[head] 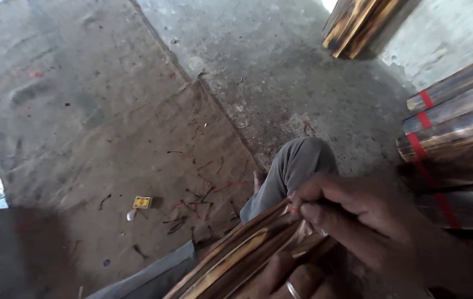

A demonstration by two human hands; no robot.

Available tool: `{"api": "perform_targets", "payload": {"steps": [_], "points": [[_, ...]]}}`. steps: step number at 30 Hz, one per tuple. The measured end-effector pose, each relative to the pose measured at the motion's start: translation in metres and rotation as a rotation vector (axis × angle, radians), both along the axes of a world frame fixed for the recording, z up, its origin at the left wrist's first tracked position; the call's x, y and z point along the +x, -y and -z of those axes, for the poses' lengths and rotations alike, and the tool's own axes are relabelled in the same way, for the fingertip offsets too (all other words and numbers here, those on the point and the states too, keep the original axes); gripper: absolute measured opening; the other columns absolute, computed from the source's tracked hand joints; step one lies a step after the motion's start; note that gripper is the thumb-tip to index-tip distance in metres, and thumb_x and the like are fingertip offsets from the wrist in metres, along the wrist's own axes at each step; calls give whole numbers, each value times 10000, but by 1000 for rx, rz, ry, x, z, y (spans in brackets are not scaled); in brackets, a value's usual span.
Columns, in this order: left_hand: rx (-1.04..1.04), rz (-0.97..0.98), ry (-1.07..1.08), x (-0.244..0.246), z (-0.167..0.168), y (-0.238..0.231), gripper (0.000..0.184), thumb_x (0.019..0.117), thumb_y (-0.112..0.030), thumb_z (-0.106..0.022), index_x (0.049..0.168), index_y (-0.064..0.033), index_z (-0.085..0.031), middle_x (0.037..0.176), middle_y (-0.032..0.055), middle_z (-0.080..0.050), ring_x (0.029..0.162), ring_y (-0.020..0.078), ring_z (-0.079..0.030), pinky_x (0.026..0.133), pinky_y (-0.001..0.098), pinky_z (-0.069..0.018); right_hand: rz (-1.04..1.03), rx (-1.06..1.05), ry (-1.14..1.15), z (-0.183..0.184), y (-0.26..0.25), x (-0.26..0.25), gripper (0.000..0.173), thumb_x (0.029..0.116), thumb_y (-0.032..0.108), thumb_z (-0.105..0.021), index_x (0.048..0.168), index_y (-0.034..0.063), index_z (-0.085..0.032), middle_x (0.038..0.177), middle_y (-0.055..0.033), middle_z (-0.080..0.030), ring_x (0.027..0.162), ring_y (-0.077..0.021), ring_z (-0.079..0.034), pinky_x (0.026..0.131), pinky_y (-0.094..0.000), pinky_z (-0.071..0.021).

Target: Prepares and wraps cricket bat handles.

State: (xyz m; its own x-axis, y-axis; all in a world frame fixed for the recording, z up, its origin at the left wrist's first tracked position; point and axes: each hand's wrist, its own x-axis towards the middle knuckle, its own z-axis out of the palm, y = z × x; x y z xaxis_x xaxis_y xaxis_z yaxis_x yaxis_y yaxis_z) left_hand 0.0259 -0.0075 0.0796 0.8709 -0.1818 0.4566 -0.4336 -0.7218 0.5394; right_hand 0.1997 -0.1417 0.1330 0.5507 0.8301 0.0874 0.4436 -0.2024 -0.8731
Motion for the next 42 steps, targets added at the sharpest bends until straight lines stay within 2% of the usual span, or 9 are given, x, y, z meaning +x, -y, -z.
{"api": "perform_targets", "payload": {"steps": [7, 12, 17, 26, 28, 32, 34, 36, 42], "points": [[60, -165, -60, 19, -3, -10, 182, 910, -293, -729, 1076, -229, -763, 977, -34, -733, 920, 161, -646, 859, 380, -481, 71, 80, -236, 2, 67, -49, 218, 1089, 218, -507, 1103, 57, -652, 941, -40, -672, 815, -41, -631, 714, -198, -537], [48, -205, -78, 22, -5, -12, 150, 901, -266, -742, 1030, -194, -768, 949, 5, -729, 895, 196, -657, 819, 405, -494, 264, 221, -331, 55, 97, -109, 296, 1065, 272, -511, 1160, 43, -673, 991, -73, -705, 869, -93, -678, 767, -263, -572], [-74, -279, -102, 28, 2, -21, 164, 937, -218, -726, 1092, -178, -760, 1145, 31, -711, 1093, 196, -638, 948, 362, -498, 282, 149, -405, 43, 77, -104, 194, 1078, 147, -512, 1116, 4, -639, 903, -92, -660, 742, -69, -611, 652, -204, -524], [-82, -372, -295, 55, -13, -31, 149, 979, -309, -660, 1062, -270, -778, 1090, -118, -742, 966, 62, -704, 805, 344, -601, 183, 207, -422, 68, 64, -104, 190, 1083, 126, -495, 1157, 31, -643, 895, -53, -639, 718, -44, -581, 623, -184, -504], [-66, -382, -295, 55, -13, -30, 143, 968, -326, -671, 1047, -279, -780, 1073, -125, -743, 955, 59, -702, 804, 340, -597, 197, 149, -405, 82, 66, -103, 206, 1091, 173, -499, 1153, 47, -650, 938, -51, -649, 781, -60, -608, 682, -212, -535], [-65, -386, -303, 57, -13, -29, 119, 951, -326, -693, 1026, -290, -776, 1076, -138, -734, 929, 35, -696, 771, 313, -602, 248, 180, -453, 97, 63, -95, 339, 1094, 272, -460, 1288, 77, -657, 1296, -67, -635, 1193, -168, -615, 1015, -366, -549], [-83, -390, -307, 57, -14, -28, 121, 942, -317, -704, 1035, -286, -775, 1078, -136, -728, 926, 37, -693, 758, 308, -606, 346, 262, -578, 85, 52, -93, 326, 1105, 247, -455, 1282, 64, -659, 1127, -58, -694, 989, -145, -671, 853, -315, -590], [-111, -387, -297, 58, -14, -27, 123, 929, -303, -725, 1044, -277, -760, 1071, -131, -722, 904, 35, -696, 738, 300, -615, 443, 329, -706, 74, 40, -94, 251, 1085, 194, -512, 1197, 63, -694, 885, -36, -648, 691, -87, -573, 595, -228, -500], [-188, -370, -274, 60, -17, -31, 112, 933, -268, -732, 1043, -253, -751, 1056, -123, -718, 872, 34, -694, 717, 256, -613, 462, 366, -694, 71, 32, -98, 199, 1058, 143, -555, 1157, 57, -704, 873, -25, -656, 682, -52, -560, 591, -193, -479]]}}
